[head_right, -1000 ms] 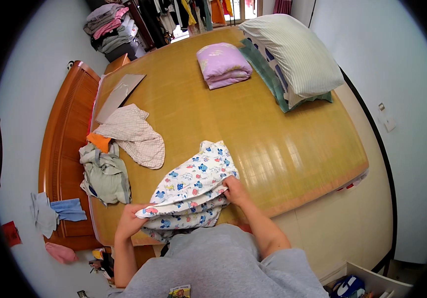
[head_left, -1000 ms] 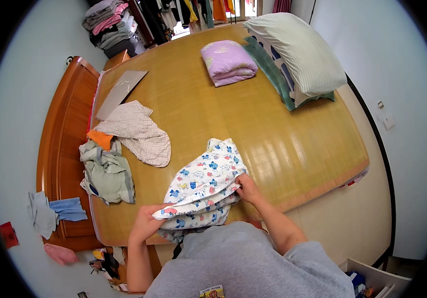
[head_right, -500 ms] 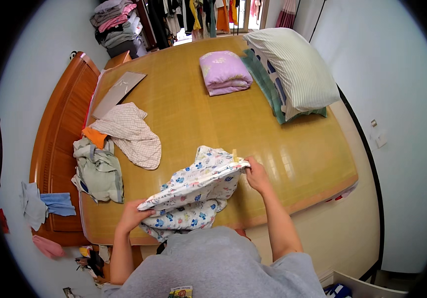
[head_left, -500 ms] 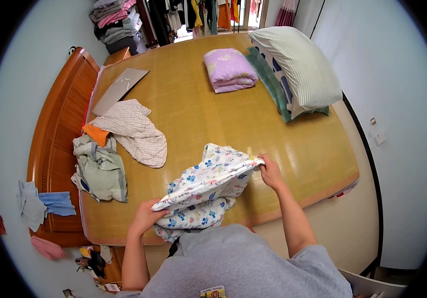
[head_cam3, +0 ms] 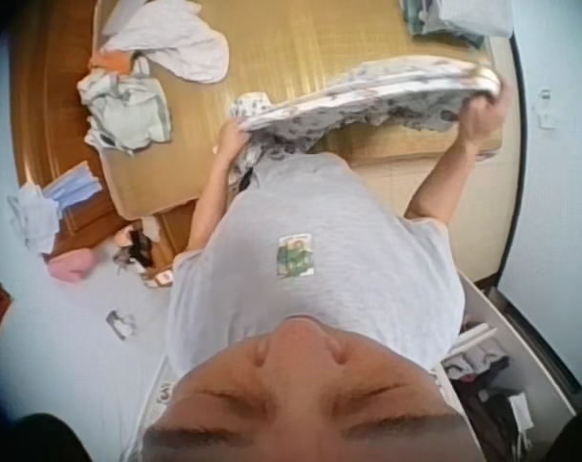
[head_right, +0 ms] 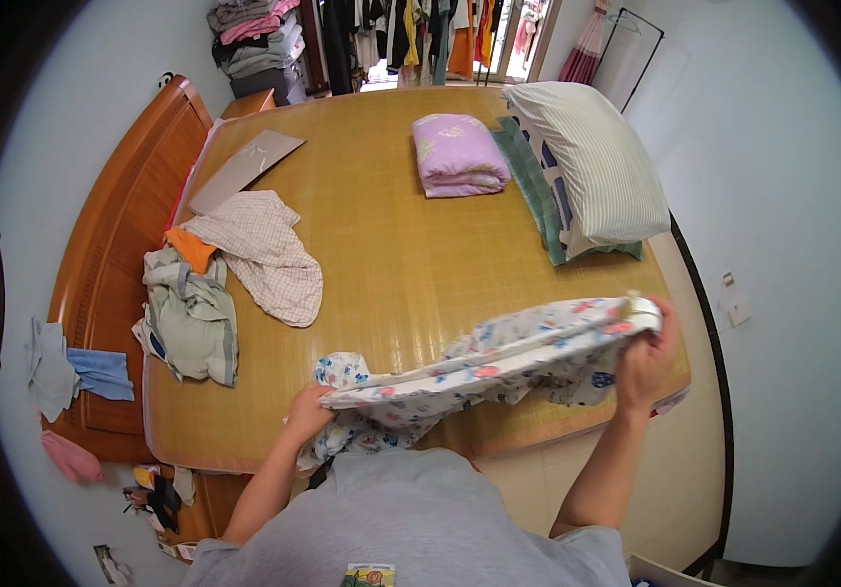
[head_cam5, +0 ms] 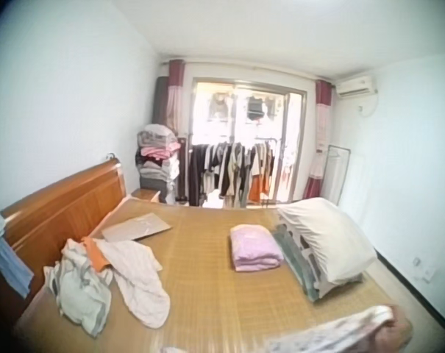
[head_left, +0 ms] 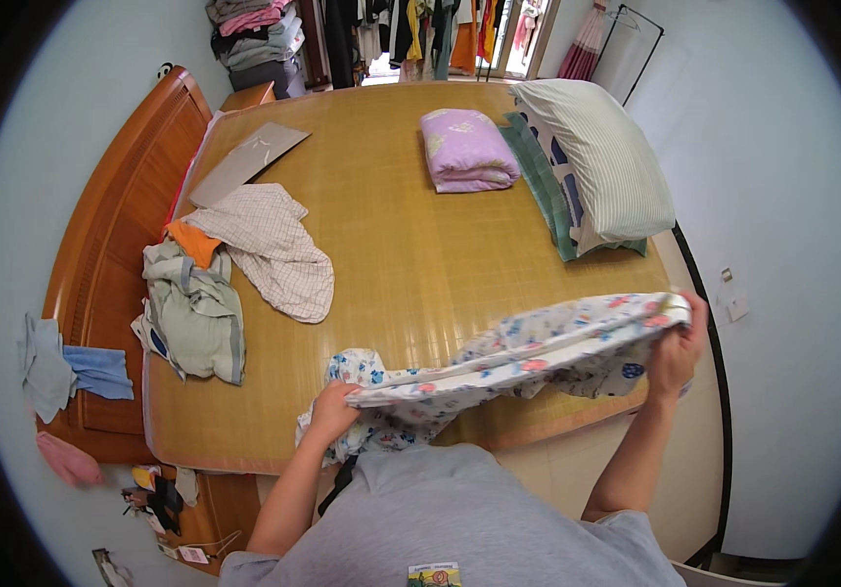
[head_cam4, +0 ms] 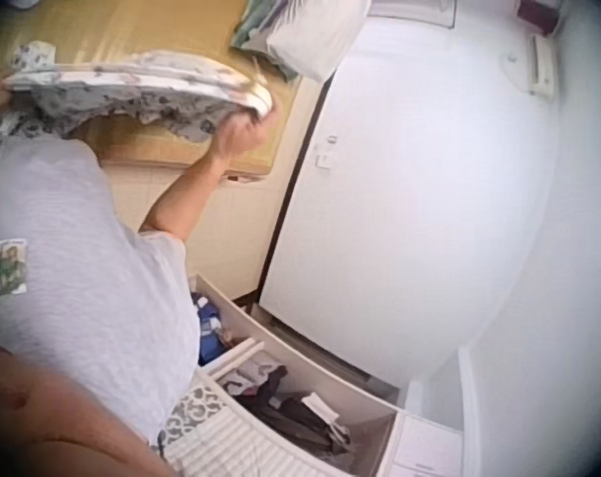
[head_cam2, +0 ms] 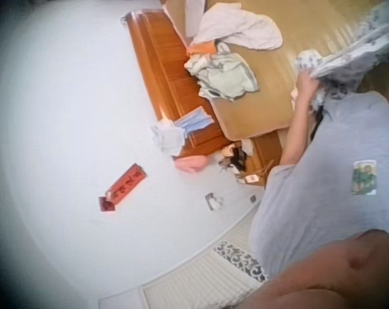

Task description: The person folds a purple floral quilt, a white quilt with blue patterns, and an orange blanket with a rabbit design on a bed.

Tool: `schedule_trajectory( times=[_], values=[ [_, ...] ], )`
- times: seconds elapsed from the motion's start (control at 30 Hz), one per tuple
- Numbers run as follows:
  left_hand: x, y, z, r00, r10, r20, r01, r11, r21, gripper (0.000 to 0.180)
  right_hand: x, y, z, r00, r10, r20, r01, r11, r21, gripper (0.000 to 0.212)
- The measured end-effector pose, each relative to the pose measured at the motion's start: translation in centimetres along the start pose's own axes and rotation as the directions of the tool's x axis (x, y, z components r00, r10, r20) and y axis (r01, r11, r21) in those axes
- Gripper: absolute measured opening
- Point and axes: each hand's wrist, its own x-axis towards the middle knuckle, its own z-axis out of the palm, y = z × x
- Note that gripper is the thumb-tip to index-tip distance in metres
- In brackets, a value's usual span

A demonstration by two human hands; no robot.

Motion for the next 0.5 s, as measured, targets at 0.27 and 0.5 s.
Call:
schedule_trajectory(
  times=[0.27,0.5],
  values=[
    [1.4,-3.0,3.3,0.999,0.023,0.023,-0.025,0.996,0.088,0.035,0.5,-2.2,-5.6,0.948,-0.016,-0.319,0.090,0.972,0.218,0.024],
    [2.9,-7.4,3.5,0.964,-0.263,0.030,0.252,0.948,0.192,0.027,1.7,1.9,-6.2,0.978,0.122,-0.167,-0.096,0.983,0.157,0.025]
  ],
)
